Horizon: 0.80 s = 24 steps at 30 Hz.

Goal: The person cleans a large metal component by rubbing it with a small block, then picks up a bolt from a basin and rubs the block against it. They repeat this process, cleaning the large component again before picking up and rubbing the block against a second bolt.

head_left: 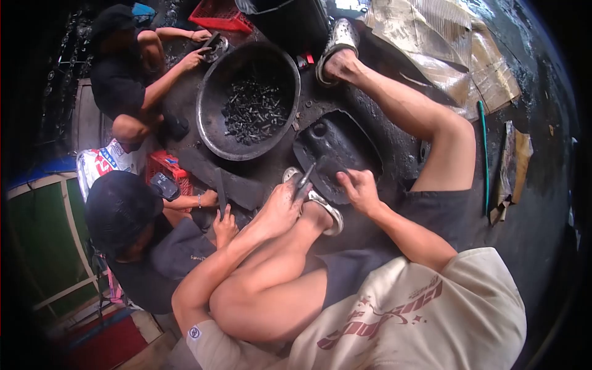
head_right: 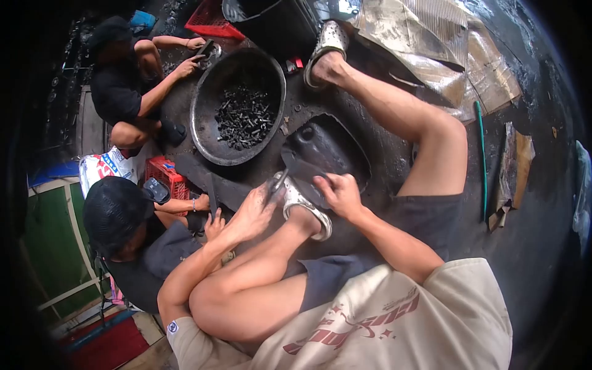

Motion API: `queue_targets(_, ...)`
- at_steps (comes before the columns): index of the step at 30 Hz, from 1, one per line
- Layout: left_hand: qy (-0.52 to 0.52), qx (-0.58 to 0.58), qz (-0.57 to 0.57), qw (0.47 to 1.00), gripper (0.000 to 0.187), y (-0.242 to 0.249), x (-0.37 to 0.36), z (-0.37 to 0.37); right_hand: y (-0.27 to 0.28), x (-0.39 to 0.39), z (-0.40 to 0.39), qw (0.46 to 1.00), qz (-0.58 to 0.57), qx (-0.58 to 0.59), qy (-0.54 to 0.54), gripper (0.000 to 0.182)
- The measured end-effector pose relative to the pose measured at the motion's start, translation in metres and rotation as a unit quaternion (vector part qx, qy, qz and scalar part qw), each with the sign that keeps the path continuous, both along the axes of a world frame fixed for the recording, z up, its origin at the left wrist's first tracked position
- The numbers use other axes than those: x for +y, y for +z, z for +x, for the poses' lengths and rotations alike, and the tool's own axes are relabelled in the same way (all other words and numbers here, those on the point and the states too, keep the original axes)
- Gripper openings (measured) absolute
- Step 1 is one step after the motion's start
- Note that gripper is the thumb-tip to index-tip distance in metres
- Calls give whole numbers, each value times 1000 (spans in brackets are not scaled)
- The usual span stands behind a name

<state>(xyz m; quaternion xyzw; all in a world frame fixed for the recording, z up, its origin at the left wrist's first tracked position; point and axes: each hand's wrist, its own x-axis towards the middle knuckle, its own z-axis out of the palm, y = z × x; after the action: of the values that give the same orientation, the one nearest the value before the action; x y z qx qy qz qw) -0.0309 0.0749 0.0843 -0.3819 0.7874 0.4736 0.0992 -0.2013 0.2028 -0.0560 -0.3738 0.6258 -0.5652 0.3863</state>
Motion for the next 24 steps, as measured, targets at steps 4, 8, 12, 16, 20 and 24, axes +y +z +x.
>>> queue_targets(4,38,21,50,998,35,-4,1,7,51,-14,-11,996,-76,7,-34,38)
queue_targets(8,31,12,71,997,42,4,-4,3,-11,0,6,998,48,34,-5,46)
queue_targets(12,36,37,72,996,47,16,-11,-1,-19,-10,-13,993,47,-77,-70,56)
queue_targets(16,97,166,181,965,53,25,-4,-11,27,-21,-18,971,10,-236,-42,52)
queue_targets(20,197,173,379,887,55,11,-6,1,79,-23,-10,937,44,-344,-30,49)
queue_targets(24,216,200,364,883,56,-4,-5,10,118,-28,-8,963,17,-267,2,26)
